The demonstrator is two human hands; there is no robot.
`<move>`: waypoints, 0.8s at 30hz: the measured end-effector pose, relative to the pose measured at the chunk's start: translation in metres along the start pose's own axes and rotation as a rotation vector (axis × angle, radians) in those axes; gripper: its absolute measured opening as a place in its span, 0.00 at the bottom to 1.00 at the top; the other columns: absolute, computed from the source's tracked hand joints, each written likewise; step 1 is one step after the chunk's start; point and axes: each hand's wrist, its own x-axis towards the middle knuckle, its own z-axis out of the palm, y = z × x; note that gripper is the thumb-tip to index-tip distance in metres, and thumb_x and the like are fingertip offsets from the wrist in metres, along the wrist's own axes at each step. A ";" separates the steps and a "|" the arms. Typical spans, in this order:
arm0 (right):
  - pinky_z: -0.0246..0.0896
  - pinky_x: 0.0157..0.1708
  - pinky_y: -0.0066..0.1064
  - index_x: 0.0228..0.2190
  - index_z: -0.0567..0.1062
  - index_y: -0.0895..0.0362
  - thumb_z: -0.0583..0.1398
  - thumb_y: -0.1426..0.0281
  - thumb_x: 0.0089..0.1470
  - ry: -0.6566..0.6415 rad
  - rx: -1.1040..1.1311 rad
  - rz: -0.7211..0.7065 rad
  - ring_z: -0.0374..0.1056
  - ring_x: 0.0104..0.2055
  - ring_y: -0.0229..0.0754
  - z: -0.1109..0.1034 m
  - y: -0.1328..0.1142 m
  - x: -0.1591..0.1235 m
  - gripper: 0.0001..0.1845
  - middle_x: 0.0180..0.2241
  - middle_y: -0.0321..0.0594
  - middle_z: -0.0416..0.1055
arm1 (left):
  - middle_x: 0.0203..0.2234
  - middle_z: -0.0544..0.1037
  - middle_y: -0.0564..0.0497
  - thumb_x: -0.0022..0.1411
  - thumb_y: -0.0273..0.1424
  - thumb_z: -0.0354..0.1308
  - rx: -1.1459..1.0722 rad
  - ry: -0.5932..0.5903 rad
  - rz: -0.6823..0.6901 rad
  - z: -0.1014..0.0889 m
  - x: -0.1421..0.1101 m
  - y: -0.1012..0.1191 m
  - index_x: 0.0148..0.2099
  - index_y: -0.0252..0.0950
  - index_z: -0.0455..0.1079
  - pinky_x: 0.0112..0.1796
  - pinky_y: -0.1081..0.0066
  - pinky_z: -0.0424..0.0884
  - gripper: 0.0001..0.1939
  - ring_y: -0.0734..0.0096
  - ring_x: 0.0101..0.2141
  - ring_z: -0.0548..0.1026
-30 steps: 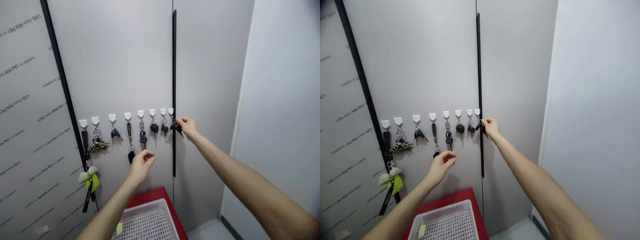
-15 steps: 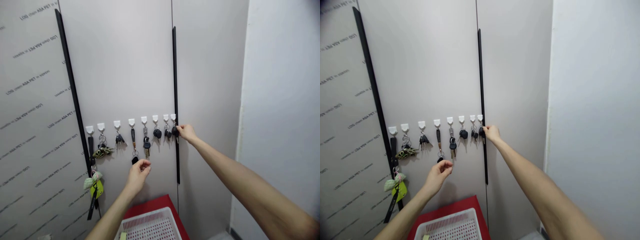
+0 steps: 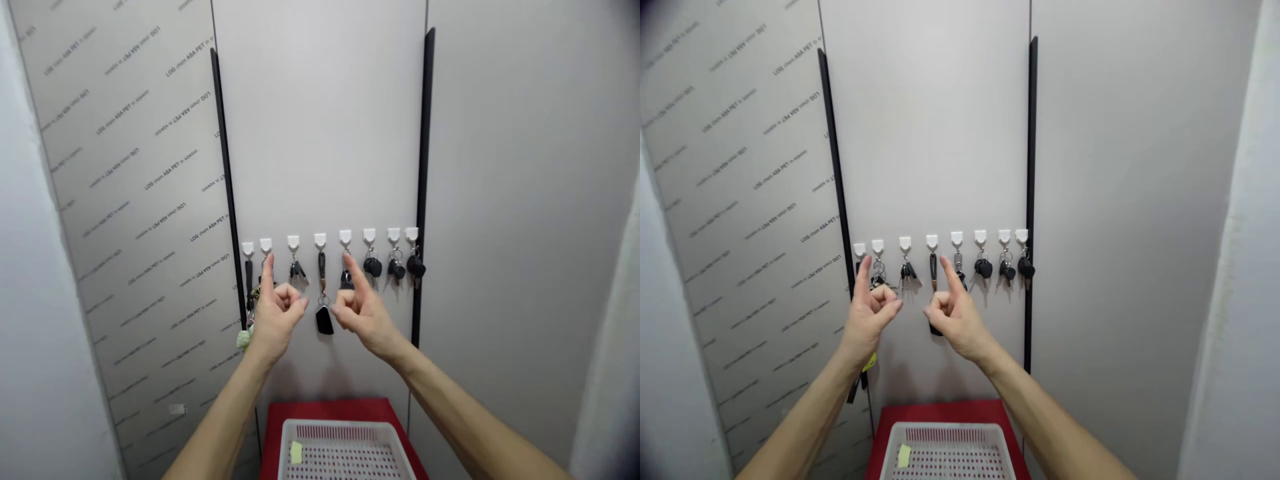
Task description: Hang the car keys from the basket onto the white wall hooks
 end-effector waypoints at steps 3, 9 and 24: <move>0.46 0.15 0.22 0.50 0.32 0.48 0.52 0.75 0.42 -0.024 0.118 -0.078 0.46 0.15 0.29 0.015 -0.012 0.011 0.40 0.14 0.25 0.51 | 0.14 0.58 0.62 0.43 0.24 0.52 -0.031 -0.017 0.027 0.000 0.002 0.015 0.54 0.43 0.31 0.22 0.82 0.56 0.41 0.85 0.17 0.56; 0.46 0.15 0.21 0.50 0.34 0.46 0.52 0.75 0.42 -0.049 0.170 -0.059 0.47 0.15 0.28 0.027 -0.004 0.014 0.39 0.14 0.25 0.50 | 0.14 0.57 0.62 0.43 0.22 0.51 -0.053 -0.067 0.024 -0.007 0.002 0.007 0.54 0.42 0.31 0.21 0.82 0.57 0.41 0.85 0.17 0.56; 0.53 0.24 0.26 0.46 0.54 0.55 0.52 0.69 0.40 0.225 -0.437 0.077 0.54 0.19 0.30 0.026 0.023 0.046 0.28 0.24 0.34 0.62 | 0.28 0.64 0.54 0.42 0.29 0.52 0.483 0.421 -0.027 -0.052 0.024 -0.037 0.51 0.40 0.42 0.32 0.75 0.60 0.34 0.78 0.29 0.64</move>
